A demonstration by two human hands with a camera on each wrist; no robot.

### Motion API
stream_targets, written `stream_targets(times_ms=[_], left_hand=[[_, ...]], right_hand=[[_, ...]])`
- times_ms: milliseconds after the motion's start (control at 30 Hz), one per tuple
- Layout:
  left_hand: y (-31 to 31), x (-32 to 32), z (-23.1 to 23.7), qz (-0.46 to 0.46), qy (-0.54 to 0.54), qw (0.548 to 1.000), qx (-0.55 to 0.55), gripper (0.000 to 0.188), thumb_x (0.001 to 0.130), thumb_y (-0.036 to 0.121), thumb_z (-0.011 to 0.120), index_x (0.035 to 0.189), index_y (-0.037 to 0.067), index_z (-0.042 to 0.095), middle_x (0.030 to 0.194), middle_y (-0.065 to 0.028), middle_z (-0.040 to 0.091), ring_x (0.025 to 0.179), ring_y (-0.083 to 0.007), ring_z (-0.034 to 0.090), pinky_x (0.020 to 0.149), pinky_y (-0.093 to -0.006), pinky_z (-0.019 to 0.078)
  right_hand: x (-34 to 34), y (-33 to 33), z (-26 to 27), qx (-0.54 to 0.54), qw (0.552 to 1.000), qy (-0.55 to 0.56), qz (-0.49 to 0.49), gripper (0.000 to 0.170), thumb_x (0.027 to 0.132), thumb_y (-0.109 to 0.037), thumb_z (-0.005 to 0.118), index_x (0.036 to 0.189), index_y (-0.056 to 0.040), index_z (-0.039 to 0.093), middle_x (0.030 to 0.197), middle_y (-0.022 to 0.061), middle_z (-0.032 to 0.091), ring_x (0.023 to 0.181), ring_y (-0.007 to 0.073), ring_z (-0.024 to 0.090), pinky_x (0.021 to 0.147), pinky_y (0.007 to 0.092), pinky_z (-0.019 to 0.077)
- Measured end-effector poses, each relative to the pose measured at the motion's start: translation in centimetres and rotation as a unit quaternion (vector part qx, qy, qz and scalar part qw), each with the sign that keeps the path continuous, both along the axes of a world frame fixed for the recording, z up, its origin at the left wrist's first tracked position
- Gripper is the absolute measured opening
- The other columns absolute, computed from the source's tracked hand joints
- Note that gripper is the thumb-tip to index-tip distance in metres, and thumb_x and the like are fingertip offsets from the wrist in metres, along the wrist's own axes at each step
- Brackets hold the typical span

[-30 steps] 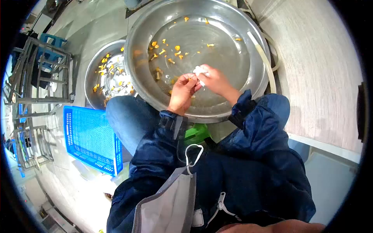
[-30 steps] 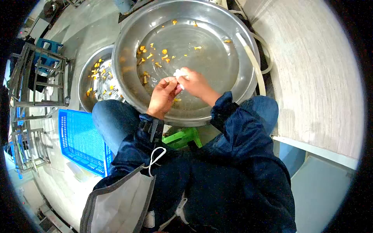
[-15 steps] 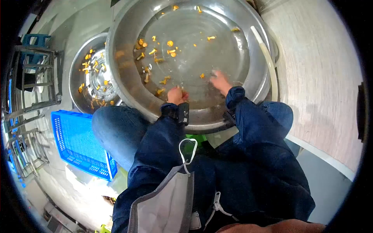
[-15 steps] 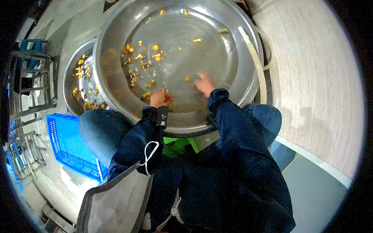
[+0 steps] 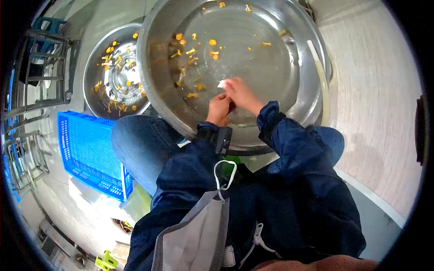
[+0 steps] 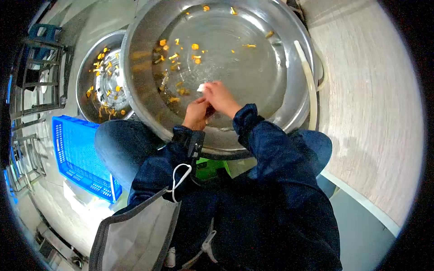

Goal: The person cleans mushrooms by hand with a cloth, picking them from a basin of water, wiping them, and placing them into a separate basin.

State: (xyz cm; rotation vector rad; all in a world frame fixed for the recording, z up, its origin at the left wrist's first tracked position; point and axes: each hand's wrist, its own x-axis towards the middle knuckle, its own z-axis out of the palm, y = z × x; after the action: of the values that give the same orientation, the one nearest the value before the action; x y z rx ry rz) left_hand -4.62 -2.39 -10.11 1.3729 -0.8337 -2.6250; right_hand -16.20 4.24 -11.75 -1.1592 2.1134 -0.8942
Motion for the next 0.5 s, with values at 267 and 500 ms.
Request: stream_targets(times_ms=[267,500], left_hand=[[-3.4,2.0,3.8,0.279,0.001,0.955,-0.096,0.024,0.096,0.025,0.066,0.093,0.01,0.048,0.075,-0.0018,0.052,0.059,-0.0136,0.053,0.051,-0.029,0.0454],[-4.6,3.5,0.9,0.259,-0.082,0.958,-0.091,0.032,0.099,0.01,0.047,0.131,0.005,0.045,0.1,-0.0102,0.057,0.077,-0.019,0.058,0.06,-0.0345,0.0496]], right_hand=[[2.3,-8.5,-1.2,-0.038,0.997,-0.031,-0.058,0.036,0.094,-0.036,0.054,0.109,-0.0043,0.064,0.111,0.0215,0.065,0.106,0.0401,0.06,0.088,0.0483,0.0492],[3.5,-3.9,-3.5,0.287,0.939,-0.046,0.186,0.038,0.096,-0.03,0.055,0.128,-0.0097,0.056,0.113,0.0139,0.067,0.101,0.0324,0.064,0.082,0.0434,0.0515]])
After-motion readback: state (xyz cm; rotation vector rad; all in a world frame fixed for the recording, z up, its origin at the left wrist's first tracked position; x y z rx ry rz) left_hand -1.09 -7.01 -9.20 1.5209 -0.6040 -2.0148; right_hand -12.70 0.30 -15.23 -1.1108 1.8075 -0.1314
